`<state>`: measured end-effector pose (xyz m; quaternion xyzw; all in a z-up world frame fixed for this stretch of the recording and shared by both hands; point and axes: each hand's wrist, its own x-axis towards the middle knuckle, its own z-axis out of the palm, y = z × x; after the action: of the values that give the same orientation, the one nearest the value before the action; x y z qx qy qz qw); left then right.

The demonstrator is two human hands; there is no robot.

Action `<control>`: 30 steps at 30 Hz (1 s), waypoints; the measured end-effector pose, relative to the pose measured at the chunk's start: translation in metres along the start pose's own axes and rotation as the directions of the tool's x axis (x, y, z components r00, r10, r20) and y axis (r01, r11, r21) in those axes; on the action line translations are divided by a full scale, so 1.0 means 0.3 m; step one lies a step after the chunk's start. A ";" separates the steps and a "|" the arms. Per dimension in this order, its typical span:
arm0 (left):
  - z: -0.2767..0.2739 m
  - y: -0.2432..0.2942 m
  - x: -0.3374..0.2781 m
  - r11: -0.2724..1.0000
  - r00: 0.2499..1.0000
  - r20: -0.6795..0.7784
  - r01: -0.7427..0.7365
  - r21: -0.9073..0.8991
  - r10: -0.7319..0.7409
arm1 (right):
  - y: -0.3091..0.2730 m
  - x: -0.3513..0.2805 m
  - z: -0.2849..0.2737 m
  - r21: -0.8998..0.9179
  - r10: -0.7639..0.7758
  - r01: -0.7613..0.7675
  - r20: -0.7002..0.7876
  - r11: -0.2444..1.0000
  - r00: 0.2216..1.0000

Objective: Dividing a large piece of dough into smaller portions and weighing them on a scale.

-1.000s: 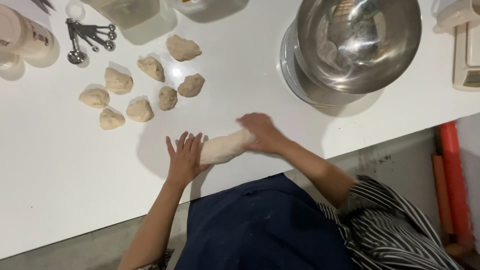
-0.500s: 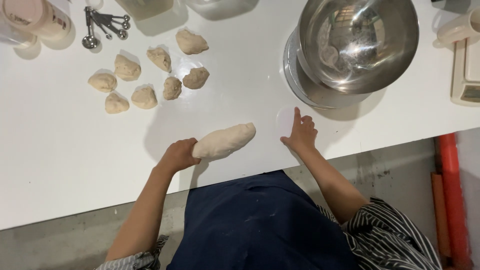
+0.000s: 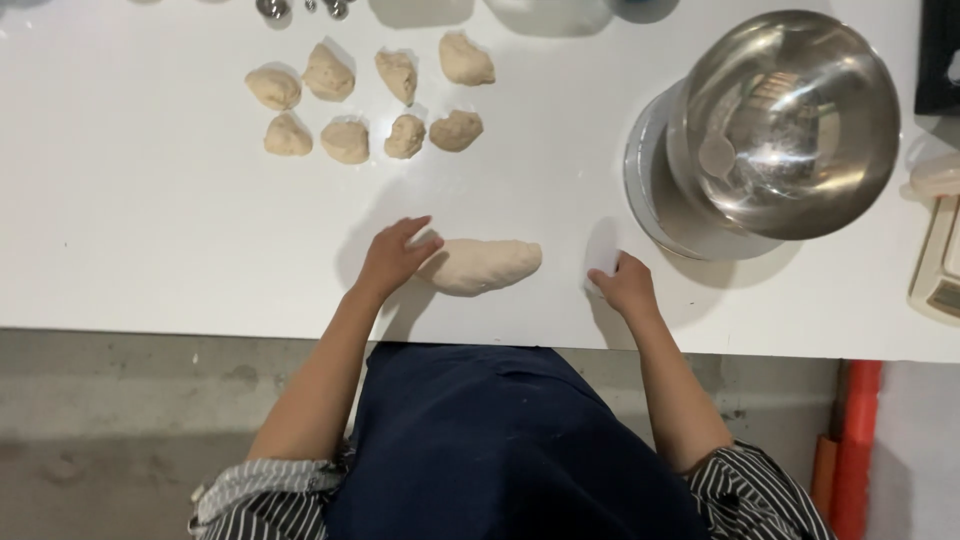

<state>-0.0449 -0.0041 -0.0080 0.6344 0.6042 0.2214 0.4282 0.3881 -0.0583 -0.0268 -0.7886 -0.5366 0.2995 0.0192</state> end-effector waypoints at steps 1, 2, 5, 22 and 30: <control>-0.008 0.027 -0.002 1.000 1.000 -0.004 0.008 -0.010 -0.008 | -0.095 -0.050 -0.024 -0.012 -0.004 0.004 0.005 1.000 1.000; -0.018 0.054 -0.001 0.980 0.991 0.050 0.134 -0.145 -0.128 | -0.191 -0.098 -0.047 0.188 -0.025 0.010 0.079 0.982 0.997; 0.003 0.055 0.018 0.937 0.972 0.172 0.204 -0.283 -0.159 | -0.515 -0.253 -0.074 0.405 -0.139 0.051 0.192 0.913 0.971; 0.153 0.004 0.034 0.904 0.906 -0.009 -0.422 0.070 0.424 | -0.818 -0.197 0.202 -0.090 -0.106 0.106 0.010 0.990 0.994; 0.183 -0.015 0.071 0.908 0.910 -0.046 -0.405 0.112 0.412 | -0.809 -0.107 0.332 -0.171 -0.156 0.135 -0.121 0.976 0.980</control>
<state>0.0000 0.0006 -0.0462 0.7594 0.4827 0.2973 0.3193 0.1286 -0.0121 -0.0086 -0.7644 -0.6131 0.1993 0.0129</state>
